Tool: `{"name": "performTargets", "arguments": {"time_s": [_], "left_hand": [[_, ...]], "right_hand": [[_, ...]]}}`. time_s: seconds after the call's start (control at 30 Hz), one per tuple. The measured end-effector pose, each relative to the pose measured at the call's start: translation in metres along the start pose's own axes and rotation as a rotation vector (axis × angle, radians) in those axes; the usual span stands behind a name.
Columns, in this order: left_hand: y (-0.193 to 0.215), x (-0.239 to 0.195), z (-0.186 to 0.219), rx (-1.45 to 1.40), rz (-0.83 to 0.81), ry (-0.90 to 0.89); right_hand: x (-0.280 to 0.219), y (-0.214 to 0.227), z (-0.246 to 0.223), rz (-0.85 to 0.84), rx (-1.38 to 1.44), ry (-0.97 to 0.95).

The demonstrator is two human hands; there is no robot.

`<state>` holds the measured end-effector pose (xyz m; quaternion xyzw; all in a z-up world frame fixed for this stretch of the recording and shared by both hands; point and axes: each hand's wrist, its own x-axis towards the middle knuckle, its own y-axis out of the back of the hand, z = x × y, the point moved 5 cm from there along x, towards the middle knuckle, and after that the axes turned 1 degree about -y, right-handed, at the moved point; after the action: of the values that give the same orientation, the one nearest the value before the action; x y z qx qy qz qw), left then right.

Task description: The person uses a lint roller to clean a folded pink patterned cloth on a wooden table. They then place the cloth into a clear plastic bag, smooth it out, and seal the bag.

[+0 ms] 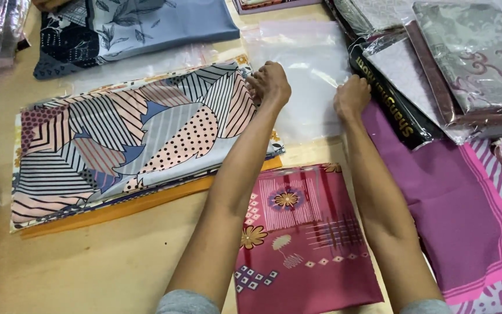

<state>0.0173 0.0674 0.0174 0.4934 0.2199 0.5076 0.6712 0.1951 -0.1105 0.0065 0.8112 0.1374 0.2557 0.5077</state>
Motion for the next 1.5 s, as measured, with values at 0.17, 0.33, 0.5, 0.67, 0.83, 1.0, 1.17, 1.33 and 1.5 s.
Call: {"name": "performTargets", "arguments": {"time_s": [0.17, 0.33, 0.5, 0.67, 0.83, 1.0, 1.17, 1.33, 1.5], "left_hand": [[0.092, -0.037, 0.006, -0.26, -0.129, 0.054], [0.104, -0.011, 0.023, -0.646, -0.11, 0.046], [0.196, -0.035, 0.05, -1.071, -0.164, -0.068], [0.268, -0.071, 0.013, -1.489, -0.102, -0.234], [0.337, -0.173, -0.066, -1.502, -0.006, -0.396], [0.372, -0.278, -0.146, -1.136, 0.139, -0.391], [0.358, -0.41, -0.202, -0.473, 0.205, -0.512], [0.371, -0.515, -0.193, -0.474, -0.302, -0.669], [0.388, -0.537, -0.2, -1.109, -0.524, -0.595]], "right_hand": [[-0.021, 0.042, -0.026, -0.137, 0.058, -0.029], [-0.02, 0.043, -0.031, -0.125, 0.029, 0.047], [-0.035, 0.1, -0.066, 0.127, 0.523, 0.177], [-0.077, 0.171, -0.12, -0.37, 0.914, -0.078], [-0.133, 0.229, -0.162, -0.639, 1.284, -0.093], [-0.208, 0.262, -0.219, -0.879, 1.241, 0.269], [-0.311, 0.285, -0.274, -0.774, 0.935, 0.48], [-0.349, 0.257, -0.325, -0.755, 0.648, 1.056], [-0.343, 0.169, -0.353, -0.171, -0.019, 1.568]]}}
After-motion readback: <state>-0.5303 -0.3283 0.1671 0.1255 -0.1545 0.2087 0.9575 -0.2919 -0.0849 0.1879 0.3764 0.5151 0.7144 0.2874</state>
